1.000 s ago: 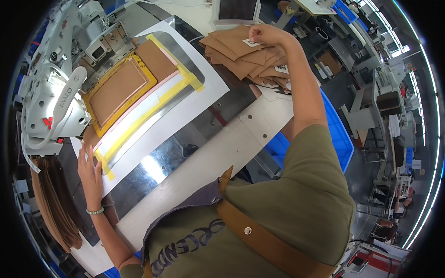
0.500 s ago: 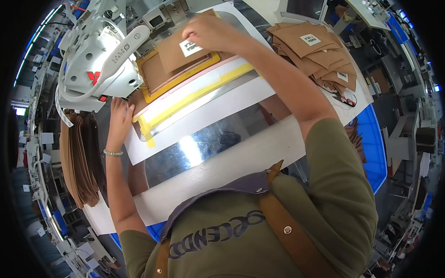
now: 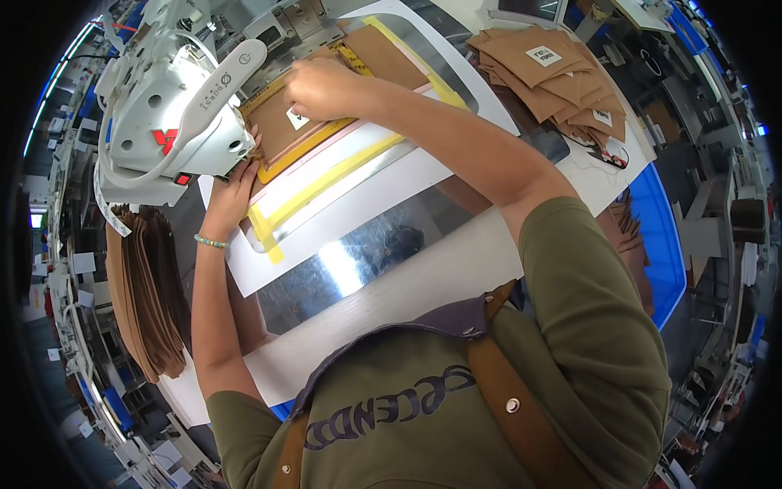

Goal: Sewing leather components for bags using an industrial sewing machine.

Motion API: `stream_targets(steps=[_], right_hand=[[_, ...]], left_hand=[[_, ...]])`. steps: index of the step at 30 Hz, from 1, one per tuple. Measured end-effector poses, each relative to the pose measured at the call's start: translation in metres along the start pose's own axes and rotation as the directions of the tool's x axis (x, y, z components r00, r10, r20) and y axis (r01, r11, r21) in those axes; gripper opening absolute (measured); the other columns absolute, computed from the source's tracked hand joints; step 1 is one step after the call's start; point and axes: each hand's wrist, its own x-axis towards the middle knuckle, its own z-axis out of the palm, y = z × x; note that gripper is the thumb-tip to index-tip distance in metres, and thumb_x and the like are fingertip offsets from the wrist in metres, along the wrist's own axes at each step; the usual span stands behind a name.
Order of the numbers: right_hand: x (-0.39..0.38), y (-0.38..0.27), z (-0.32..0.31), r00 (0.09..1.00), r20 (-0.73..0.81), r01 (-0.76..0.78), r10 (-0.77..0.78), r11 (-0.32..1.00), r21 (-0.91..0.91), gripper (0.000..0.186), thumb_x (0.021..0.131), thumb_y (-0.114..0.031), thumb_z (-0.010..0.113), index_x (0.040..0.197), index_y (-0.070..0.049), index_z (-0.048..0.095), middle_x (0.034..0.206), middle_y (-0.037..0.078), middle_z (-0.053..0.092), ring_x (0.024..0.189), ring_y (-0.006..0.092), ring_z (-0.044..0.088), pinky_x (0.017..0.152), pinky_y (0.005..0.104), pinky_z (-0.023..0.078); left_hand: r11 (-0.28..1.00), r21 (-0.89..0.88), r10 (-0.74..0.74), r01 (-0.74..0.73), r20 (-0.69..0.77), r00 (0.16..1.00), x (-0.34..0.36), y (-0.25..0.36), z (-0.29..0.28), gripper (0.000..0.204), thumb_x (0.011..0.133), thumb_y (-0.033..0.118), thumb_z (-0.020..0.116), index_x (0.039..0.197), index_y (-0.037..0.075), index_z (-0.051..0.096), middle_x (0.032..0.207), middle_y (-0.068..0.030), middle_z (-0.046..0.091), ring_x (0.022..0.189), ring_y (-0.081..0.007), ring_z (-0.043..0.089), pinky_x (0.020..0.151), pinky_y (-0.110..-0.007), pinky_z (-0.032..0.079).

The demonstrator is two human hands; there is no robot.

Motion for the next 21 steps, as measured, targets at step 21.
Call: stream_targets(steps=[21], right_hand=[[-0.032,-0.022,0.035,0.977,-0.038,0.215,-0.212,0.951,0.222,0.042,0.098,-0.009,0.062,0.131,-0.029,0.079,0.147,0.001,0.067,0.138,0.0305,0.057,0.115,0.0486,0.046]], left_hand=[[0.976,0.215,0.017,-0.027,0.052,0.999,0.023,-0.054,-0.006,0.036,0.103,0.008,0.065,0.138,0.007,0.070,0.146,-0.0129,0.068,0.138,-0.0328,0.061,0.119,-0.044,0.045]])
